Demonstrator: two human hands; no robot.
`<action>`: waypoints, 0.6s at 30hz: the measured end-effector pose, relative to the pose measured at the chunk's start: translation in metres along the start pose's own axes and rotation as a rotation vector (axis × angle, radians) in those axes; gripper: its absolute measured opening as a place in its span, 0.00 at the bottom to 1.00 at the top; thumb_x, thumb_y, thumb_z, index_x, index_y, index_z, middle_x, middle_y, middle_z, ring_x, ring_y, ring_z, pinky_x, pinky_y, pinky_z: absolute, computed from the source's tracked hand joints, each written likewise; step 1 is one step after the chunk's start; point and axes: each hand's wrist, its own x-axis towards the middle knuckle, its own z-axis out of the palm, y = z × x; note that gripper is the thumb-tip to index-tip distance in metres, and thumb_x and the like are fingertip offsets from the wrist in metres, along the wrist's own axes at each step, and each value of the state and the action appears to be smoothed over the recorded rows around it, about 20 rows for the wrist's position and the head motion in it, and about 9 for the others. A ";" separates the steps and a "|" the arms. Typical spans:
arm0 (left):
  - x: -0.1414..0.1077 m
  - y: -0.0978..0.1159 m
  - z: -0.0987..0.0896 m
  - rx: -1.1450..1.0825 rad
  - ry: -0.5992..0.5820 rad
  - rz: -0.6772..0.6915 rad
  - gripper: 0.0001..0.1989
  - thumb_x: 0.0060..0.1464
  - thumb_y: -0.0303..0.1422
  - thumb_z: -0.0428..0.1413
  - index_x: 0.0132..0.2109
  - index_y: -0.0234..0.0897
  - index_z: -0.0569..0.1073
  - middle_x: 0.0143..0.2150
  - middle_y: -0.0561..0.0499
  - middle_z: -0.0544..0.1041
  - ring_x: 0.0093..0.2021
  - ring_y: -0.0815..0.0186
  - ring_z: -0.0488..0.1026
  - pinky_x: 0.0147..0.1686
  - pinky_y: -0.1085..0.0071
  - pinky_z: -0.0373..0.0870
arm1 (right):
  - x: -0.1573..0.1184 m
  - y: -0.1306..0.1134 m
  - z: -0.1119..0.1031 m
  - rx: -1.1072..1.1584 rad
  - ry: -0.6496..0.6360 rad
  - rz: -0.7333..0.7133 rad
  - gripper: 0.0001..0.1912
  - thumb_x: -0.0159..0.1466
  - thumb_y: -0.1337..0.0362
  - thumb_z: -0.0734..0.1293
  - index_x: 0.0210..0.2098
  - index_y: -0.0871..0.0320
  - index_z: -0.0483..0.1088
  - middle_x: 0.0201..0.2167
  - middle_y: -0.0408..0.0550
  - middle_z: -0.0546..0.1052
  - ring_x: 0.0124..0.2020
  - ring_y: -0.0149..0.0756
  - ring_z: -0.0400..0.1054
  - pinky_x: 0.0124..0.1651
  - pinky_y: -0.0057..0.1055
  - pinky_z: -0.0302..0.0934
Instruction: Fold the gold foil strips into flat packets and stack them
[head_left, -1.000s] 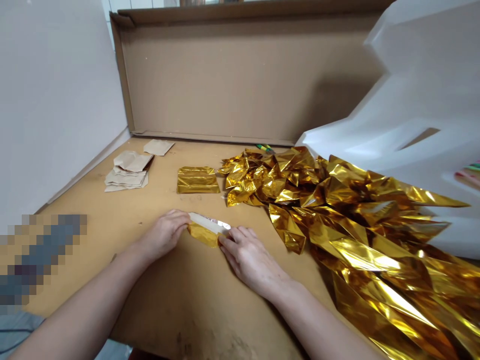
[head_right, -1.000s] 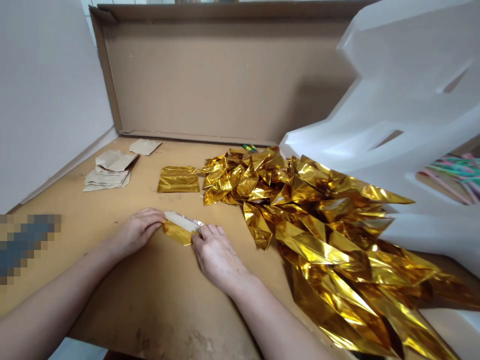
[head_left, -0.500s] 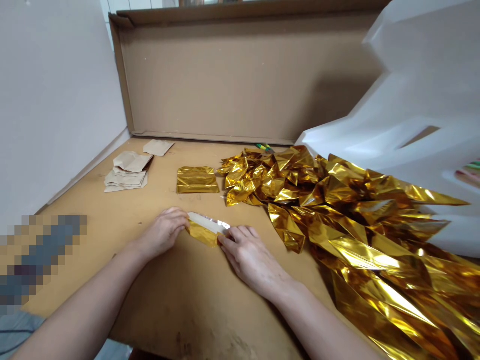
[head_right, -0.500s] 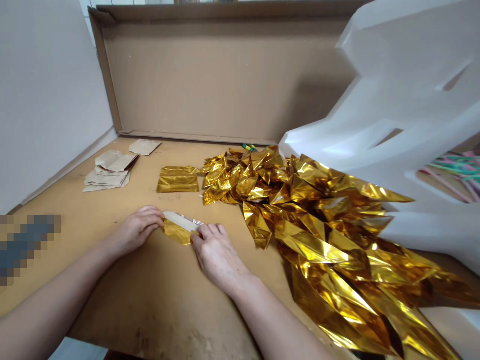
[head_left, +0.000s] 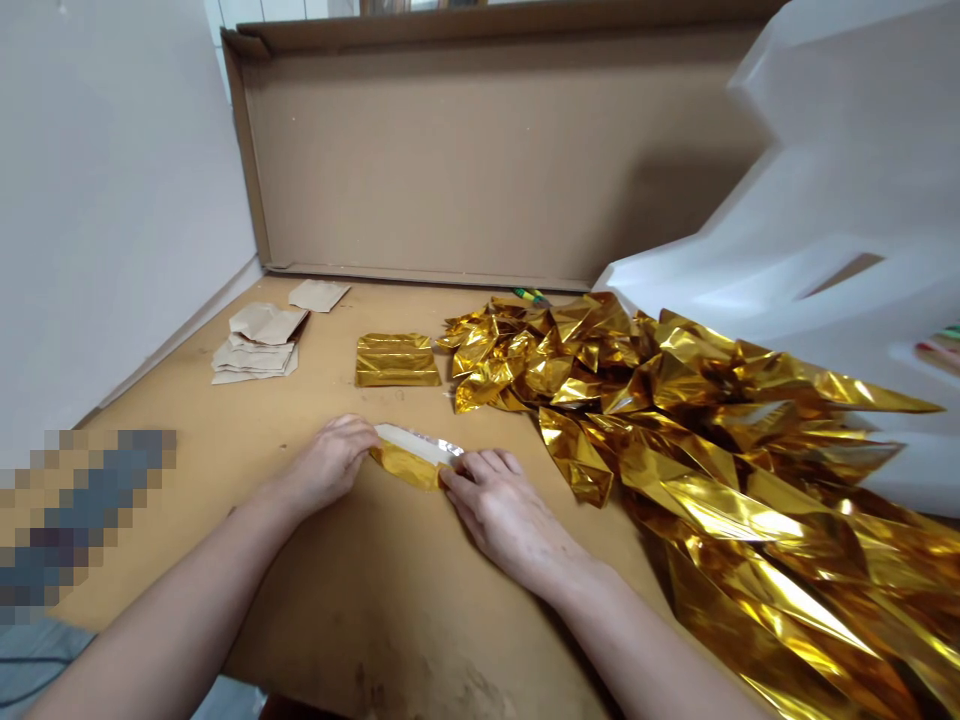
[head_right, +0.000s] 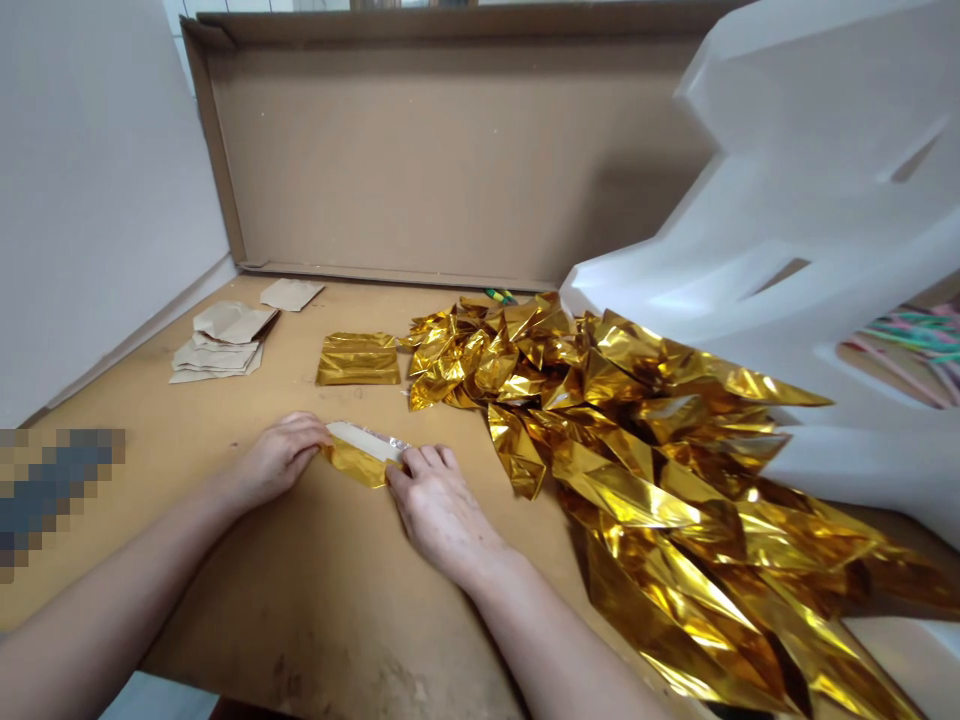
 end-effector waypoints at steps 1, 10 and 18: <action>0.000 0.000 0.000 0.001 -0.005 0.005 0.13 0.56 0.22 0.45 0.37 0.35 0.74 0.37 0.45 0.76 0.40 0.62 0.71 0.43 0.63 0.69 | 0.000 0.000 0.000 -0.001 0.004 -0.002 0.13 0.65 0.71 0.56 0.33 0.59 0.72 0.30 0.51 0.70 0.32 0.37 0.58 0.39 0.33 0.51; 0.000 0.007 -0.004 -0.071 -0.063 0.001 0.13 0.59 0.25 0.45 0.40 0.37 0.74 0.34 0.48 0.75 0.36 0.64 0.70 0.39 0.67 0.69 | 0.000 0.001 0.000 0.006 0.031 -0.003 0.15 0.66 0.70 0.55 0.30 0.59 0.72 0.28 0.51 0.70 0.31 0.37 0.59 0.37 0.34 0.51; 0.008 0.022 0.006 0.023 -0.075 -0.073 0.13 0.55 0.24 0.50 0.47 0.35 0.70 0.41 0.46 0.74 0.43 0.60 0.68 0.44 0.63 0.68 | 0.000 -0.001 0.001 -0.015 0.002 -0.027 0.12 0.65 0.71 0.56 0.31 0.60 0.70 0.30 0.51 0.72 0.32 0.38 0.61 0.38 0.33 0.51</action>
